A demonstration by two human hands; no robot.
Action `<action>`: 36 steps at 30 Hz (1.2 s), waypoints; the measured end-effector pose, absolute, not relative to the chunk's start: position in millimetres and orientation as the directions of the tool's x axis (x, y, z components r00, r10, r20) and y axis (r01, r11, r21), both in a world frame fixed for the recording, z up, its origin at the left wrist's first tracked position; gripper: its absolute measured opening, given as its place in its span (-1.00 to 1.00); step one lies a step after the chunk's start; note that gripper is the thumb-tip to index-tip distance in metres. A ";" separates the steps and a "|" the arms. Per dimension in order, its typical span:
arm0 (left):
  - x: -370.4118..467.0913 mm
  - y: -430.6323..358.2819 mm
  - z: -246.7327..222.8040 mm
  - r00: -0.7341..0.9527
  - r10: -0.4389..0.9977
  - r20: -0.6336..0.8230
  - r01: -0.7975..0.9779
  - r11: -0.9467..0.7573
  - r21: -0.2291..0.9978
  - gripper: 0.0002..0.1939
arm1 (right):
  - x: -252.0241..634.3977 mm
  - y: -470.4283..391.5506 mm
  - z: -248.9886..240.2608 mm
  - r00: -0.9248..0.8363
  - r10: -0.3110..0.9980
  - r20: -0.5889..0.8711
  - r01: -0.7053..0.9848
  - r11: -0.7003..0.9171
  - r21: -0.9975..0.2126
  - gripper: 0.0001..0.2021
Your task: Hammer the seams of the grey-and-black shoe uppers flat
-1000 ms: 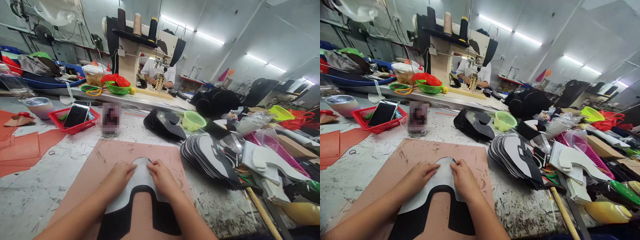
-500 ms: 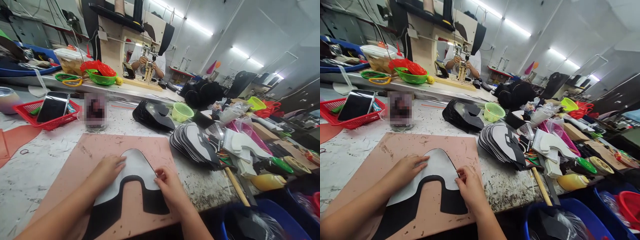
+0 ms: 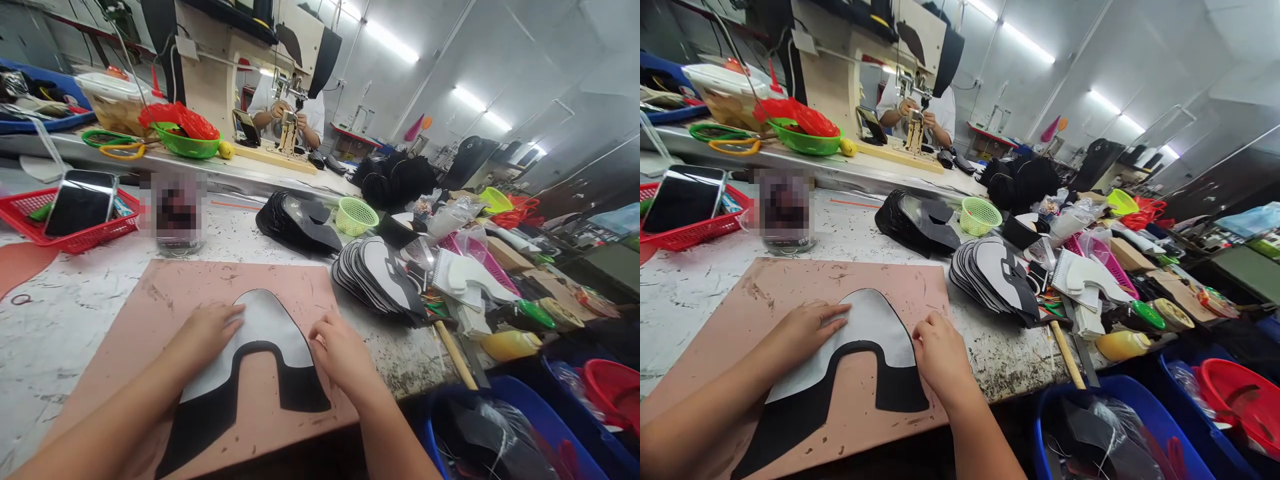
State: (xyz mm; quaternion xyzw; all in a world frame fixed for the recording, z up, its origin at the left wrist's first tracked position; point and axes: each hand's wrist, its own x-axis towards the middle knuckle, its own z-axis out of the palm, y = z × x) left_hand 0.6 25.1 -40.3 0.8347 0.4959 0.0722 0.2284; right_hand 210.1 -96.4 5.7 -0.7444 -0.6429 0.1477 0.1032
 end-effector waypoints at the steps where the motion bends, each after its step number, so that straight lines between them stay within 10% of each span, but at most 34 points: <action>1: 0.8 24.9 -39.6 0.498 0.861 -0.102 0.793 -0.404 0.457 -0.49 | 205.7 -91.0 6.6 0.079 0.996 -0.041 0.923 -0.088 -0.374 -0.76; 7: 1.1 23.9 -38.2 0.578 0.815 -0.048 0.714 -0.476 0.513 -0.59 | 155.0 -47.4 -26.1 -0.404 0.903 0.146 0.767 0.421 -0.484 -0.50; 16: 1.4 19.9 -32.7 0.556 0.831 -0.028 0.646 -0.411 0.643 -0.66 | 160.0 -28.7 -35.1 -0.377 0.926 -0.030 0.833 0.325 -0.448 -0.41; 28: -48.0 -41.8 -16.0 0.199 0.834 -0.514 0.515 0.357 0.779 -0.62 | 160.1 -29.1 -29.3 -0.427 0.890 -0.157 0.854 0.340 -0.395 -0.54; 36: -44.0 -54.2 -21.0 0.209 0.886 -0.414 0.661 0.184 0.727 -0.79 | 160.0 -29.5 -32.2 -0.445 0.881 -0.164 0.850 0.357 -0.388 -0.55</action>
